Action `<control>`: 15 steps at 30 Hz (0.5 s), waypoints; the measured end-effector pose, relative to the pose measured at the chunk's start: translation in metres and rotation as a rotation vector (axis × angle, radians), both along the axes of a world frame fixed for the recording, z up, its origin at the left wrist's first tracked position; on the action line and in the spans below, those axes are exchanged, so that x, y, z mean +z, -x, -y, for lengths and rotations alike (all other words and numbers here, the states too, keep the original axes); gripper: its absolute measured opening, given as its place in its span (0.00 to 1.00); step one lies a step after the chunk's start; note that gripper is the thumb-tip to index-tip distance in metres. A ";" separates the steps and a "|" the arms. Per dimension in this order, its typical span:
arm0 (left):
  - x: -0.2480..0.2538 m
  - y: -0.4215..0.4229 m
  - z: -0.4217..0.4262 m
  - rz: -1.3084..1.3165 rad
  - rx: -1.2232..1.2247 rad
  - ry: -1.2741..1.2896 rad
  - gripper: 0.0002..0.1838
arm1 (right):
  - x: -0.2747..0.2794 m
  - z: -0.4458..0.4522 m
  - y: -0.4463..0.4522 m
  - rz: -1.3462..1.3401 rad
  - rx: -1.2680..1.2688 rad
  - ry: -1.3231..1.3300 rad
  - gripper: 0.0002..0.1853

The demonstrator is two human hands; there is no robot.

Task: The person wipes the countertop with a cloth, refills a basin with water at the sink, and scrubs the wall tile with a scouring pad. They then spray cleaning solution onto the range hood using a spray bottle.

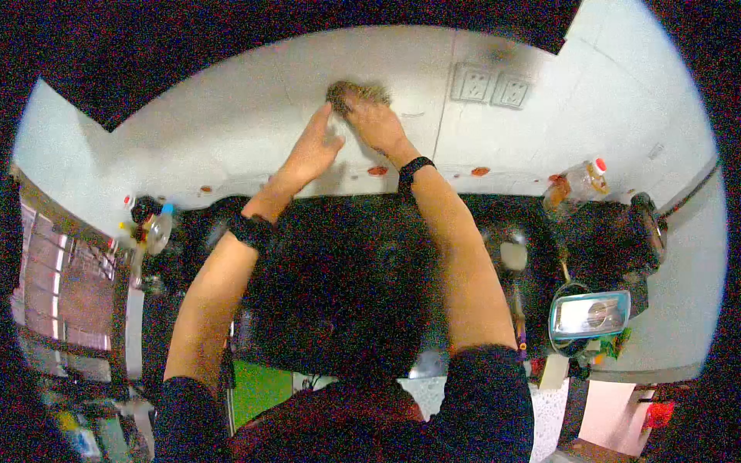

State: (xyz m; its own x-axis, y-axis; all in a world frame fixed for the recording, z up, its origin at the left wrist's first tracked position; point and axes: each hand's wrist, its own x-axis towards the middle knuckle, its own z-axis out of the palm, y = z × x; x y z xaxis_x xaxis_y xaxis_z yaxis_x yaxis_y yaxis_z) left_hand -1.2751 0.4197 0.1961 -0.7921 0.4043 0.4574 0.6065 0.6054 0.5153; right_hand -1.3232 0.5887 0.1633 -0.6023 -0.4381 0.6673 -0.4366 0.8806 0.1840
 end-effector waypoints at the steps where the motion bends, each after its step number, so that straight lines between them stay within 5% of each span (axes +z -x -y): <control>1: 0.009 -0.008 0.008 0.146 0.000 -0.101 0.37 | -0.011 0.003 -0.013 -0.136 0.148 -0.081 0.21; 3: 0.028 -0.034 0.024 0.330 0.030 -0.105 0.35 | 0.007 0.016 -0.024 0.094 -0.073 -0.367 0.21; 5: 0.001 -0.037 0.043 0.276 0.114 -0.099 0.35 | 0.002 -0.016 0.009 0.187 0.102 -0.186 0.17; 6: -0.015 -0.040 0.053 0.275 0.086 -0.117 0.35 | 0.012 -0.037 0.029 -0.289 0.106 -0.198 0.15; 7: -0.029 -0.045 0.063 0.264 0.059 -0.134 0.35 | 0.060 -0.027 0.004 -0.053 -0.214 -0.069 0.14; 8: -0.030 -0.052 0.069 0.266 0.079 -0.139 0.35 | 0.077 -0.028 0.014 -0.324 -0.210 0.091 0.14; 11: -0.051 -0.064 0.063 0.486 0.021 -0.152 0.37 | 0.044 -0.020 0.018 -0.033 -0.194 0.165 0.17; 12: -0.086 -0.056 0.060 0.352 0.088 -0.010 0.38 | -0.011 -0.034 0.044 -0.321 0.021 -0.239 0.19; 14: -0.118 -0.055 0.046 0.255 0.155 0.132 0.40 | -0.072 -0.018 0.012 0.091 -0.083 -0.608 0.29; 15: -0.117 -0.058 0.041 0.272 0.150 0.182 0.41 | -0.111 -0.021 0.022 0.170 0.030 -0.396 0.31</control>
State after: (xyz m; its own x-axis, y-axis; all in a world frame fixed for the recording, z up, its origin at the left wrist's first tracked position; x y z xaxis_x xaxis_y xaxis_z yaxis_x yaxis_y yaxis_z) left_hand -1.2169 0.3791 0.0789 -0.9316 0.3296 0.1533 0.3596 0.7739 0.5213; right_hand -1.3451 0.6101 0.0524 -0.6721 -0.6595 0.3368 -0.5143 0.7429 0.4284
